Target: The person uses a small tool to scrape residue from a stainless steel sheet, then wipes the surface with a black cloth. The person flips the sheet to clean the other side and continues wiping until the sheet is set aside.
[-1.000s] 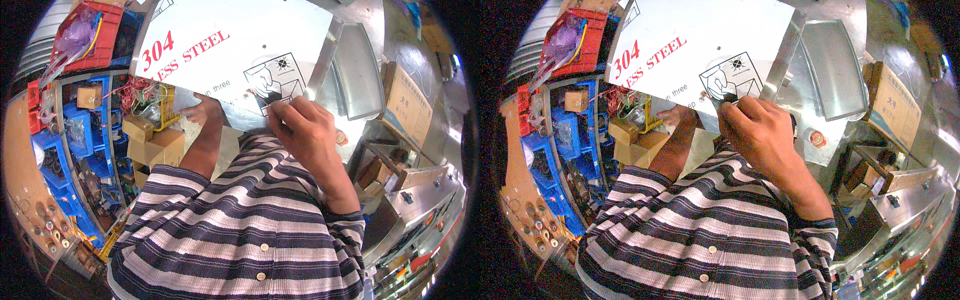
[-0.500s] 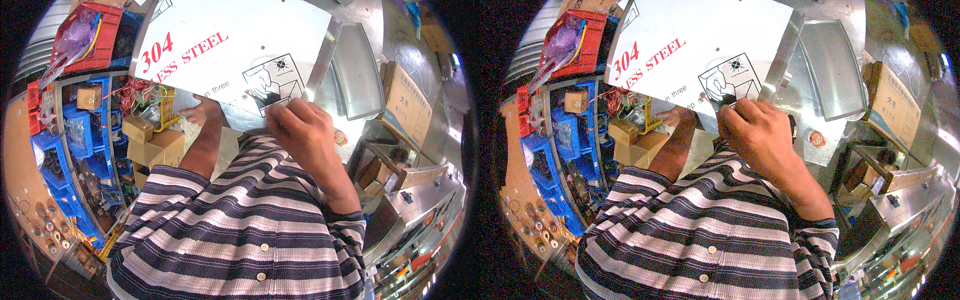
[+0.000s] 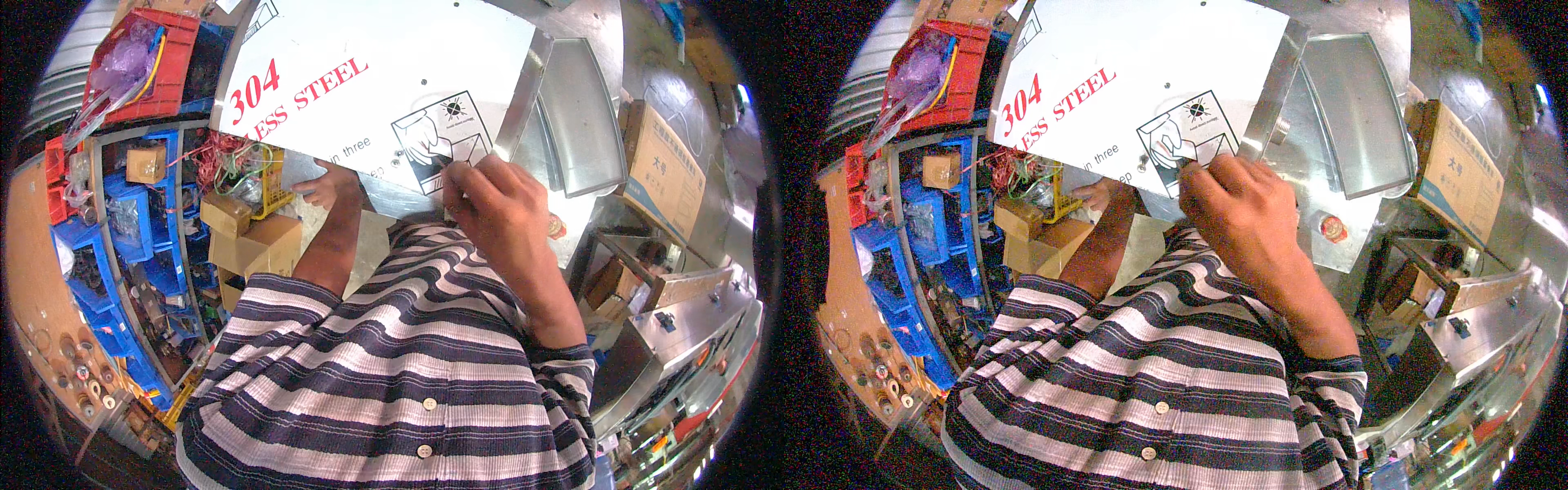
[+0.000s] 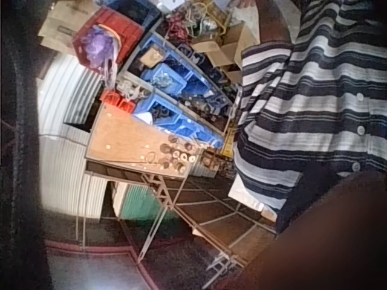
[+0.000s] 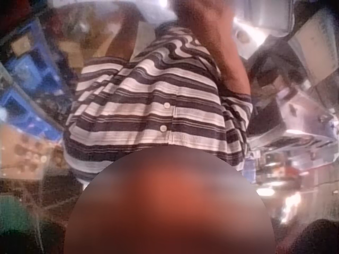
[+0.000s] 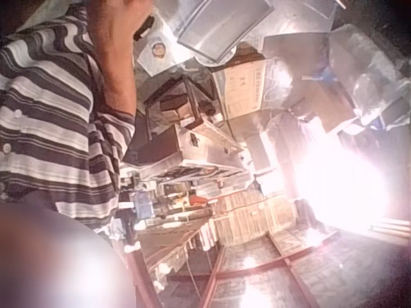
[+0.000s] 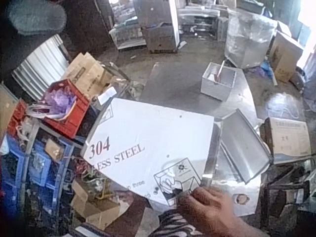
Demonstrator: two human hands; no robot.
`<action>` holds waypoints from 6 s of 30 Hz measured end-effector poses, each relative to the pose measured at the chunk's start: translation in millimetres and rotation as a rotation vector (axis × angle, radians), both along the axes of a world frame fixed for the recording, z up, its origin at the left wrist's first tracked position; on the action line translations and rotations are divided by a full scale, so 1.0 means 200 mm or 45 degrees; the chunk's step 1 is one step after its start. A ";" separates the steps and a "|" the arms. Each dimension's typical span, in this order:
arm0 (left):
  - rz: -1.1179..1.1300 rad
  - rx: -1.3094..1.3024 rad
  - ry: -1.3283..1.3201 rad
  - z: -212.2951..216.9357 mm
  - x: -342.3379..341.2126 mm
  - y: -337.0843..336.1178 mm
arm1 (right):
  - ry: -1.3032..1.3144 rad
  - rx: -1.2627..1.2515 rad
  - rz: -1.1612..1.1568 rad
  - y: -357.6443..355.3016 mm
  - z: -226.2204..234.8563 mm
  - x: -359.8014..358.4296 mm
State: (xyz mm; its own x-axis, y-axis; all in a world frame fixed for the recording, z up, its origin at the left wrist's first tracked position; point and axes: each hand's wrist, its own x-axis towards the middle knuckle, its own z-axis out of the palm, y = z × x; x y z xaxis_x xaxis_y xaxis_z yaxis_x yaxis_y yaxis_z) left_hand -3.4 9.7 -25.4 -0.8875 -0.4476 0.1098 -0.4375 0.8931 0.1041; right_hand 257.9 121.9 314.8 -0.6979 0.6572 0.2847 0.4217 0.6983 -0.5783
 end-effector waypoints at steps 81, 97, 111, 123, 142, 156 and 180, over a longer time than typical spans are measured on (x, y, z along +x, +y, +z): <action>-1.102 0.531 -0.232 0.31 0.41 -0.80 | 0.001 -0.406 -0.683 -0.42 -0.78 0.94; -1.973 0.675 -0.215 0.46 -0.24 -0.46 | -0.611 0.017 -0.808 -0.59 -1.21 0.34; -2.187 0.674 -0.249 0.42 -0.29 -0.31 | 1.233 -0.775 -1.427 -0.70 -0.38 0.21; -2.025 0.586 -0.329 0.42 -0.31 -0.26 | 1.220 -0.968 -1.218 -0.48 -0.28 0.09; -2.056 0.502 -0.286 0.38 -0.30 -0.25 | 0.579 -1.032 -1.393 -0.41 -0.06 -0.05; -1.932 1.320 0.317 0.71 -0.46 -0.31 | 0.524 -0.852 -1.569 -0.42 -0.07 -0.12; -2.695 1.068 0.334 1.27 -0.04 -0.03 | 0.577 -0.769 -1.628 -0.51 -0.09 -0.21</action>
State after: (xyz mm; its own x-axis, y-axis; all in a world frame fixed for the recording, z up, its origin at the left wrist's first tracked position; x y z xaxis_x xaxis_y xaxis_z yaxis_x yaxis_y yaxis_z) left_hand -12.0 4.1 229.3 -0.0052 0.7902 0.6128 0.8237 -0.3440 0.4507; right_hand 216.6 19.1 296.3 0.5019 0.8369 -0.2183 0.2585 -0.3860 -0.8856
